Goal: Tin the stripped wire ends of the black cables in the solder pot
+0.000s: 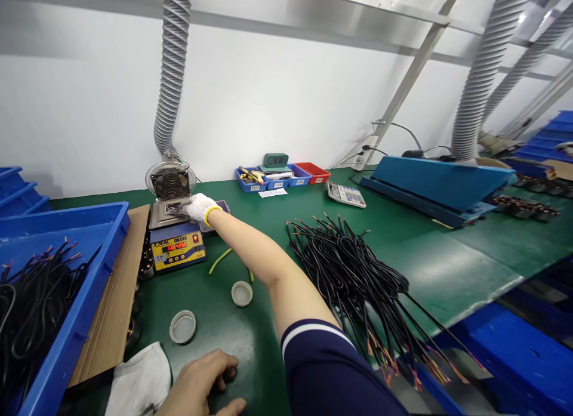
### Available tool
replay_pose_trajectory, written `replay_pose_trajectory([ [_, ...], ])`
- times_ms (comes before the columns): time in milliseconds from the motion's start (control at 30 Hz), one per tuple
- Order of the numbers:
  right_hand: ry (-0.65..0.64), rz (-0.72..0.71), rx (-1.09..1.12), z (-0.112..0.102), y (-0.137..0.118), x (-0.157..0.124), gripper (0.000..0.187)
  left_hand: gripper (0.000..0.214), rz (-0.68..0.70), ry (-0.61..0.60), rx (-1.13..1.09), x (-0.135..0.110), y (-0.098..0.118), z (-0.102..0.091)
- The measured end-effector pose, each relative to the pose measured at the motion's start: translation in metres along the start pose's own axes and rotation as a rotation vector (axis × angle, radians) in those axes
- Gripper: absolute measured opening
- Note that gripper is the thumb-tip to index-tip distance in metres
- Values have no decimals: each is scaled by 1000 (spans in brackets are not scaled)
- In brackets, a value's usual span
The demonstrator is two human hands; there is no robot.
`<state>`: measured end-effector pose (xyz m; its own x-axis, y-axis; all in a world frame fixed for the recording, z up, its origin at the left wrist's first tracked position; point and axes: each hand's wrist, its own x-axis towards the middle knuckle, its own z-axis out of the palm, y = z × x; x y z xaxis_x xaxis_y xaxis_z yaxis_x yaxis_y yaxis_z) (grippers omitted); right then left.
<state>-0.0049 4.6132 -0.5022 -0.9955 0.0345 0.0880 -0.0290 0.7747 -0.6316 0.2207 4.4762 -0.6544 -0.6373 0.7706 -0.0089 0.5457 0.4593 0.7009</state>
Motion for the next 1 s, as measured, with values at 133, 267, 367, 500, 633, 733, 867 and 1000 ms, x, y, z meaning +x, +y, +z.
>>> replay_pose_trajectory([
  [133,1,-34,110,6,8,4,32,33,23,53,18,1,-5,5],
  [267,-1,-31,179,8,12,0,35,31,39,77,27,1,-8,9],
  [367,27,-27,176,0,21,-6,35,32,42,72,16,0,-8,9],
  [500,108,-39,68,-17,48,-16,37,32,21,44,14,0,-4,6],
  [633,209,-38,-160,-21,78,-28,35,32,-6,-50,27,0,3,-1],
  [733,198,-25,-321,-17,91,-37,30,30,11,-49,41,-1,5,-3],
  [867,204,-82,-380,-17,97,-42,36,29,29,-9,45,-3,5,-2],
  [1000,200,-273,-322,-14,87,-47,41,30,43,29,58,-4,7,-2],
])
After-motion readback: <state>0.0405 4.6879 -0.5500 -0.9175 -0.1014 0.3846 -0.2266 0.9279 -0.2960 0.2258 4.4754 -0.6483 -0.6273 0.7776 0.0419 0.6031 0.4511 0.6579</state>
